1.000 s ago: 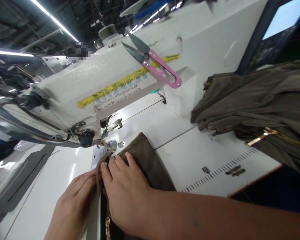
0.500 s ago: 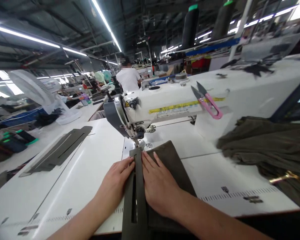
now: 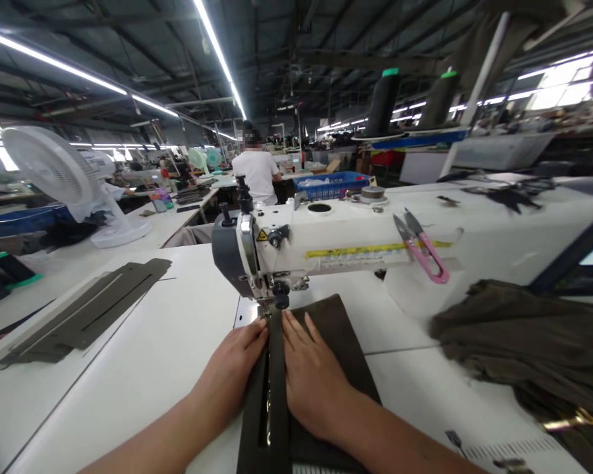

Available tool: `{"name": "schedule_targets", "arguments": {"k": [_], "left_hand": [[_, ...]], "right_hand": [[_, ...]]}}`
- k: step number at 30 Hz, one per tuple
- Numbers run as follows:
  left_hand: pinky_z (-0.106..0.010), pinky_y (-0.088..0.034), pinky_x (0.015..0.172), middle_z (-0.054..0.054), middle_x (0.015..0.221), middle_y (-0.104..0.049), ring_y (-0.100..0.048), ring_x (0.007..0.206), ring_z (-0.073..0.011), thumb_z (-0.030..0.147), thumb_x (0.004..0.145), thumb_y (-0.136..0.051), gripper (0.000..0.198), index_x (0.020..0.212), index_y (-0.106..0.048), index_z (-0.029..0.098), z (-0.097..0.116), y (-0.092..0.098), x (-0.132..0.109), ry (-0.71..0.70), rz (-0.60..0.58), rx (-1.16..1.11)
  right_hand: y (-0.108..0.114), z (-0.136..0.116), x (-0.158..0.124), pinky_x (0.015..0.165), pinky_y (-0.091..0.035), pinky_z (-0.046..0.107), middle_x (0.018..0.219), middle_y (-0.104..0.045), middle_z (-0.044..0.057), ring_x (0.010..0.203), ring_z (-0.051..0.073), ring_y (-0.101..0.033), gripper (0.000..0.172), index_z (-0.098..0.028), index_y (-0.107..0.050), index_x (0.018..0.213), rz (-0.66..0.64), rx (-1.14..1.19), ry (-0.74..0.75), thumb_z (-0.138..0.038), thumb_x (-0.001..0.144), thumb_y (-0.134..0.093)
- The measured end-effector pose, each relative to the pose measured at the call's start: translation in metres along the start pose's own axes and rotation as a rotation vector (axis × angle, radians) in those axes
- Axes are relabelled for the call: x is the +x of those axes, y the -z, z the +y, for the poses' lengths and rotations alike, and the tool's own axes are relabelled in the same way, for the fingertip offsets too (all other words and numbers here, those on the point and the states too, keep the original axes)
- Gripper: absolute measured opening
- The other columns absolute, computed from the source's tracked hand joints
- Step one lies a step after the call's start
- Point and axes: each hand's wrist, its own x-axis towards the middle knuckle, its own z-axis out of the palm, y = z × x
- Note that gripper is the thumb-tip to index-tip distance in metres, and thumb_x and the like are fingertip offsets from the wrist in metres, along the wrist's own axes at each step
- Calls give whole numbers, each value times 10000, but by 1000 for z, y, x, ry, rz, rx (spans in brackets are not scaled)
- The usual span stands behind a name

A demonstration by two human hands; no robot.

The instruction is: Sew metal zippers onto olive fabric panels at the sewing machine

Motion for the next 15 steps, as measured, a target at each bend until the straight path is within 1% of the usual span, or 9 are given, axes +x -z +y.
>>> {"name": "schedule_targets", "arguments": {"k": [4,7,10,15], "left_hand": [[-383,-504,865,-161,1114,-573,-574,1000,-239,4,792,-480,304,1077,-538,91,-2,-4,0,-5,11,1],[-383,-504,865,-170,1118,-570,-577,995,-242,18,797,-493,290,1077,-534,81,-2,-5,0,-12,1,-4],[-394,-503,864,-171,1124,-566,-576,1001,-239,27,818,-457,288,1092,-519,88,-3,-6,0,-33,2,-22],[-406,-505,857,-168,1116,-568,-571,1006,-243,27,830,-422,282,1089,-512,92,-4,-6,0,-49,6,-26]], "right_hand": [[-2,1,0,1050,-247,492,1390,-309,145,1302,248,-239,485,-93,-364,1329,-1,-24,0,-177,852,-376],[-5,1,-1,1036,-277,495,1373,-336,147,1293,250,-263,489,-83,-380,1319,-1,-53,-2,-162,837,-374],[-8,1,-1,1016,-307,503,1354,-358,165,1281,261,-290,500,-61,-390,1309,12,-70,-1,-151,817,-376],[-10,1,-3,1029,-286,502,1368,-345,148,1287,258,-279,511,-81,-384,1317,19,-86,-15,-148,810,-382]]}}
